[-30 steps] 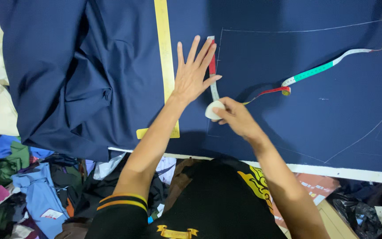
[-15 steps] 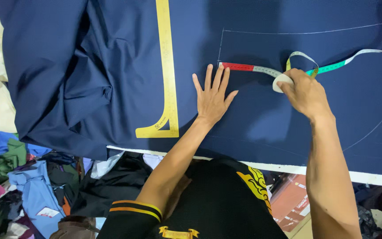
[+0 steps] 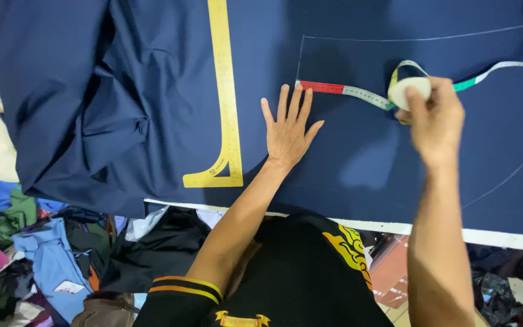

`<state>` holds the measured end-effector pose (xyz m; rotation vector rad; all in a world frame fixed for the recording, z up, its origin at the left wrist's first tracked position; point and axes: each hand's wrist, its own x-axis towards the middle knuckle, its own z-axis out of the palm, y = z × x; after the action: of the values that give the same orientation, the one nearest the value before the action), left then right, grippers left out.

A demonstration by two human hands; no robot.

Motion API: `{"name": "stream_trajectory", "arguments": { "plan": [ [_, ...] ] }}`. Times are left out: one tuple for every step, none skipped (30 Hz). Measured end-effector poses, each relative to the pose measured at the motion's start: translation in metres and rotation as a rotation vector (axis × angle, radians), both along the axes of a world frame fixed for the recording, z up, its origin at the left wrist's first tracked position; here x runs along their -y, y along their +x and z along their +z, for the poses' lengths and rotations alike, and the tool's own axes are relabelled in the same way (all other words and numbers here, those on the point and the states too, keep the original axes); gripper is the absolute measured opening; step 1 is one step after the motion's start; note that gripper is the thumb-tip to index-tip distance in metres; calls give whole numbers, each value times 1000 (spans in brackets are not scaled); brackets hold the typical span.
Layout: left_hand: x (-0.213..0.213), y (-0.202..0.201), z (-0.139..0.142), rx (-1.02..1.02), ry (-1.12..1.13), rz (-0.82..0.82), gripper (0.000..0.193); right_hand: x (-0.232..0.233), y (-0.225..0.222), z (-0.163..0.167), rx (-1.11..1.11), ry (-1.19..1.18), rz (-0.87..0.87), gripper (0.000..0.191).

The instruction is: The person lays out a large piece of dark blue fabric on a table, places paper pattern pieces on it, and uses a white marking tool to trace the outlines. They also use a yellow L-square ruler and a flexible measuring tape to draw straight and curved lines on the fabric.

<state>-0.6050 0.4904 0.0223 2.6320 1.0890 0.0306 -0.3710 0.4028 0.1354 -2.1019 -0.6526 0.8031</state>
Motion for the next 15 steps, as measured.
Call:
{"name": "stream_trajectory", "arguments": {
  "plan": [
    [1,0,2,-25,-1,-4,75,-2,-5,-5,-19,56,-22,21],
    [1,0,3,-51,0,-7,75,-5,-11,-10,-7,63,-10,22],
    [1,0,5,-47,-7,-9,74,-9,-19,-16,4,69,3,23],
    [1,0,6,-44,-14,-10,72,-13,-25,-21,16,75,16,23],
    [1,0,7,-42,-20,-10,71,-18,-31,-25,47,38,28,23],
    [1,0,8,-48,-19,-12,71,-23,-36,-29,77,0,40,22],
    [0,0,8,-52,-17,-14,71,-27,-41,-31,109,-39,52,22],
    [0,0,9,-55,-15,-16,71,-31,-44,-33,136,-46,64,23],
    [0,0,9,-40,-11,-17,71,-35,-47,-35,163,-54,76,23],
    [0,0,9,-24,-9,-17,72,-37,-48,-36,191,-62,89,23],
    [0,0,9,-9,-5,-15,72,-40,-49,-37,192,-71,99,23],
    [0,0,8,-15,-3,-15,72,-42,-50,-39,193,-78,111,23],
    [0,0,8,-22,-1,-13,71,-44,-50,-41,193,-85,123,23],
    [0,-1,8,-30,0,-10,71,-46,-50,-43,181,-83,113,23],
    [0,-1,7,-33,-3,-12,71,-47,-51,-45,170,-81,102,24]
  ]
}}
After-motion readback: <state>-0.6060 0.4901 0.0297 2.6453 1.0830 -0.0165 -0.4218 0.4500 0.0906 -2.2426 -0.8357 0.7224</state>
